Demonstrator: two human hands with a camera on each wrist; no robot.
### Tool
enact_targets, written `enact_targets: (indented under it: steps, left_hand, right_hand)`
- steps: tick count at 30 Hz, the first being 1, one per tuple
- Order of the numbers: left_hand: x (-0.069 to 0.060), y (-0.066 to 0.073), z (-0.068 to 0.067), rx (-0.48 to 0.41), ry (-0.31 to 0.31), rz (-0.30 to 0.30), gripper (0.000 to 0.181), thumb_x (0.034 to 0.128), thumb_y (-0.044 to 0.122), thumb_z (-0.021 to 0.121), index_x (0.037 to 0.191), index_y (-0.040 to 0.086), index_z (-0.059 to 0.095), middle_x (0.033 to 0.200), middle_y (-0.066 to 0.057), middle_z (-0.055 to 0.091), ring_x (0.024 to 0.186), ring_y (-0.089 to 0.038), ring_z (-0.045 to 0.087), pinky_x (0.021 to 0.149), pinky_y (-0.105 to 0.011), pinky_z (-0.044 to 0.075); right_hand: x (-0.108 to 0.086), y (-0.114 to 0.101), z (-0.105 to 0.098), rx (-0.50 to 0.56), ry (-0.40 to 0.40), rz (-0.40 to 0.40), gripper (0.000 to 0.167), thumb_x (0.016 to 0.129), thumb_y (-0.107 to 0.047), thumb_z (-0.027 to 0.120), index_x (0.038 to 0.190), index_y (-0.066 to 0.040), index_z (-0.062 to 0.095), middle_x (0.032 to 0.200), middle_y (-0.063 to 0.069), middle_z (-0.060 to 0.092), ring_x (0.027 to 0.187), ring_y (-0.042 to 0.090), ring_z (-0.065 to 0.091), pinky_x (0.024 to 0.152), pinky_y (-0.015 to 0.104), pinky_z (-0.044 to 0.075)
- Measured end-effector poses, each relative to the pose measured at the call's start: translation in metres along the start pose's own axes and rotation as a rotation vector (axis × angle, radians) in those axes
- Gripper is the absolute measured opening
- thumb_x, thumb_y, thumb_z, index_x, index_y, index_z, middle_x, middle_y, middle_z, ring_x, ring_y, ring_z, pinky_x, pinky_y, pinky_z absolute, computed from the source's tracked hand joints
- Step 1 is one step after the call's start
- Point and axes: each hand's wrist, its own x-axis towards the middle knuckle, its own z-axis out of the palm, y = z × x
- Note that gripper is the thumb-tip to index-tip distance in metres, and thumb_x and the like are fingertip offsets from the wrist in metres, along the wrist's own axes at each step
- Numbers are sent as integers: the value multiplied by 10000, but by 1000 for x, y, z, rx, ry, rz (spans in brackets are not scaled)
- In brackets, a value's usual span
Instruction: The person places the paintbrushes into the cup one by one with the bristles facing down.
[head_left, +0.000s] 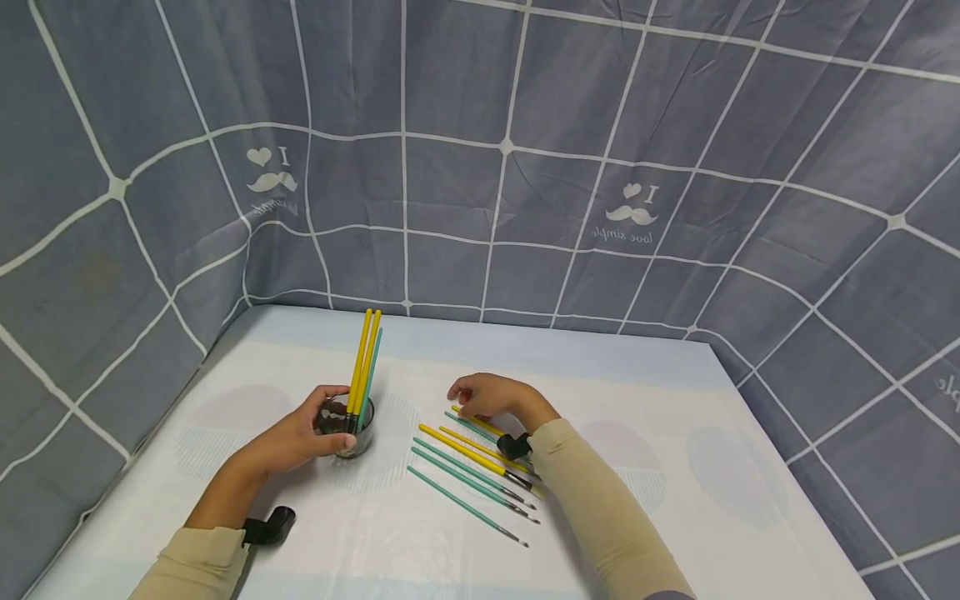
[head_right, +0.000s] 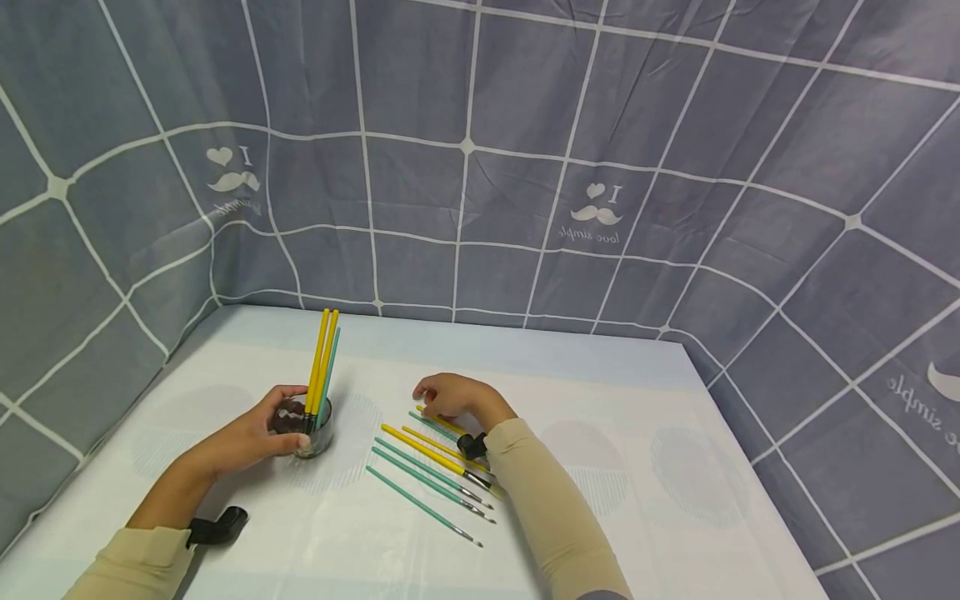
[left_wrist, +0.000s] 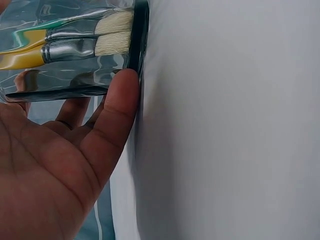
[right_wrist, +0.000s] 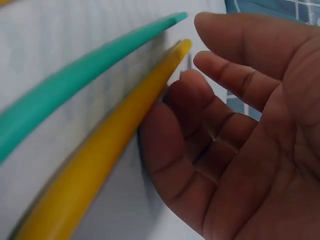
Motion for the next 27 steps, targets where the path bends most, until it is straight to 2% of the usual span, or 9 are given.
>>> enact_targets:
  steps: [11, 18, 27]
  left_hand:
    - [0, 1, 0, 23, 14, -13, 820, 869, 236, 773, 1489, 80, 259, 1268, -206, 522, 1153, -349, 509, 882, -461, 423]
    - [-1, 0, 4, 9, 8, -20, 832, 864, 233, 779, 1496, 84, 258, 1280, -208, 515, 1159, -349, 506, 881, -450, 426]
    - [-1, 2, 2, 21, 16, -32, 838, 867, 247, 777, 1501, 93, 252, 1297, -206, 510, 1172, -347, 502, 887, -463, 421]
  right_hand:
    - [3, -1, 0, -88, 7, -29, 221, 918, 50, 622, 1105, -68, 631, 892, 42, 482, 624, 146, 422, 606, 264, 406]
    - [0, -1, 6, -218, 57, -50, 223, 903, 50, 630, 1054, -113, 648, 907, 16, 519, 823, 156, 452, 748, 309, 388]
    - [-1, -3, -1, -100, 45, -15, 203, 906, 42, 619, 1042, -106, 644, 895, 36, 557, 740, 148, 469, 671, 279, 401]
